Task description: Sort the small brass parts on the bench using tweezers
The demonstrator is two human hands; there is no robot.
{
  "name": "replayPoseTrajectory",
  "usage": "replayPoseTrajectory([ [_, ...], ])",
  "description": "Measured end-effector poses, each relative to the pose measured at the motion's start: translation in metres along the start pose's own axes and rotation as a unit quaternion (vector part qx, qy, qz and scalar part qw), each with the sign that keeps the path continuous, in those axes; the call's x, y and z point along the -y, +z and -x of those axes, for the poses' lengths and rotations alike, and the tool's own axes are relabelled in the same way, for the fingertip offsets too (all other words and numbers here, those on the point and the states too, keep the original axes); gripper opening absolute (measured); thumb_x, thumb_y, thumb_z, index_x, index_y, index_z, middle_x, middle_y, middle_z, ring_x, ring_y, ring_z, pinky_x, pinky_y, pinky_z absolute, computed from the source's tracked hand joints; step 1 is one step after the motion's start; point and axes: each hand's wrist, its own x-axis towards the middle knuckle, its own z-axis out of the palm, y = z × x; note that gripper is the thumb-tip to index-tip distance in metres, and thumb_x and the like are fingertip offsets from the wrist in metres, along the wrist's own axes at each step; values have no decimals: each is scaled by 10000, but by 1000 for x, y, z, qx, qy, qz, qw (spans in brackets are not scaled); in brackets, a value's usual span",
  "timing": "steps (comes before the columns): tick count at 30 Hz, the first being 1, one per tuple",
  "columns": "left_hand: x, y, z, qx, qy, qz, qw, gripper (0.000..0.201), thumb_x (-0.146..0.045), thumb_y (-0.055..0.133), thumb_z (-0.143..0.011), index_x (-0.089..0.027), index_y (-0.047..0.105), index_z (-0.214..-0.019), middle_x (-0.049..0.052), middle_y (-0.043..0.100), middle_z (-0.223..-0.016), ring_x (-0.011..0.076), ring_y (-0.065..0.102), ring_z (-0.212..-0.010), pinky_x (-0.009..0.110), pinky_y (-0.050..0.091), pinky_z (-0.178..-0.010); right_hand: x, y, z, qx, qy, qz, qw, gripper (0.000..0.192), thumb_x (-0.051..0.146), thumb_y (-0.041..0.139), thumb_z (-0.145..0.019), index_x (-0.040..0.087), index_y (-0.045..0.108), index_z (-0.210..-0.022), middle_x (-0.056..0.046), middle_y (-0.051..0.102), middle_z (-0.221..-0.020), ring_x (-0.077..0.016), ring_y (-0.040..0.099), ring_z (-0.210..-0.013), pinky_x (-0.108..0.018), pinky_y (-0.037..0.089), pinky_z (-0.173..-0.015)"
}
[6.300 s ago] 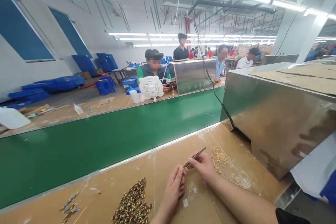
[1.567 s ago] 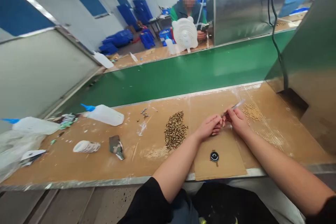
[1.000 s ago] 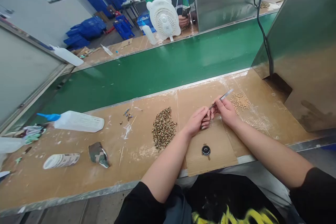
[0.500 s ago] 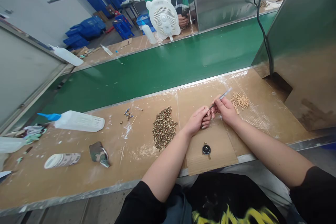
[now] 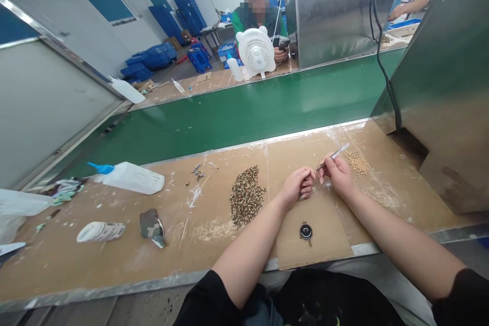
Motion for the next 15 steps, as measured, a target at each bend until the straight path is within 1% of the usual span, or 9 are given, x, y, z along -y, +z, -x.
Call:
replayPoseTrajectory([
  [2,-2,0,-2,-15,23,40,999,186,-343,681,-872,-201,584,-945,-86,342,-641,58,259,-450,156,234,-403,5,-2,2,-18,-23,24,999,497,684,750,-909,219,597,-827,31,626,-581,-130,591,-426,-250,486,-436],
  [4,-4,1,-4,-33,53,85,994,170,-239,683,-828,-192,624,-980,-75,383,-670,51,279,-457,149,228,-399,13,-3,9,-25,-42,53,997,465,655,723,-947,219,608,-831,26,627,-603,-133,600,-452,-259,491,-455],
  [6,-5,1,-5,-57,84,122,987,178,-209,705,-838,-185,663,-1009,-71,412,-688,41,283,-459,146,204,-394,23,-1,22,-10,-51,88,995,414,602,679,-1001,219,623,-854,21,629,-629,-137,608,-485,-269,497,-483],
  [8,-7,1,-6,-80,118,142,980,207,-222,751,-864,-190,703,-1063,-57,498,-722,34,333,-472,150,219,-401,34,2,40,30,-49,138,989,354,527,639,-1050,218,633,-878,19,628,-649,-139,610,-519,-280,501,-525],
  [10,-8,-1,-8,-94,154,145,973,288,-228,795,-870,-208,730,-1150,-24,639,-810,34,436,-513,157,277,-428,42,6,61,84,-39,201,975,310,451,596,-1086,216,637,-887,15,627,-670,-138,608,-554,-289,500,-577],
  [12,-8,-3,-10,-90,177,145,969,359,-220,816,-870,-228,738,-1221,15,746,-940,42,543,-583,161,341,-472,45,9,81,141,-34,268,952,289,394,569,-1101,217,637,-884,8,631,-691,-145,610,-594,-299,492,-619],
  [13,-8,-4,-11,-84,184,146,968,368,-213,819,-873,-235,743,-1233,29,776,-1003,46,582,-621,161,368,-495,45,10,89,165,-37,298,939,281,373,563,-1102,218,635,-878,4,635,-699,-150,609,-608,-303,486,-629],
  [15,-7,-6,-13,-71,196,153,966,336,-197,809,-884,-240,761,-1214,45,799,-1102,53,639,-690,159,414,-543,40,12,102,190,-52,345,918,270,341,560,-1097,223,626,-863,-4,642,-706,-162,606,-617,-314,476,-636],
])
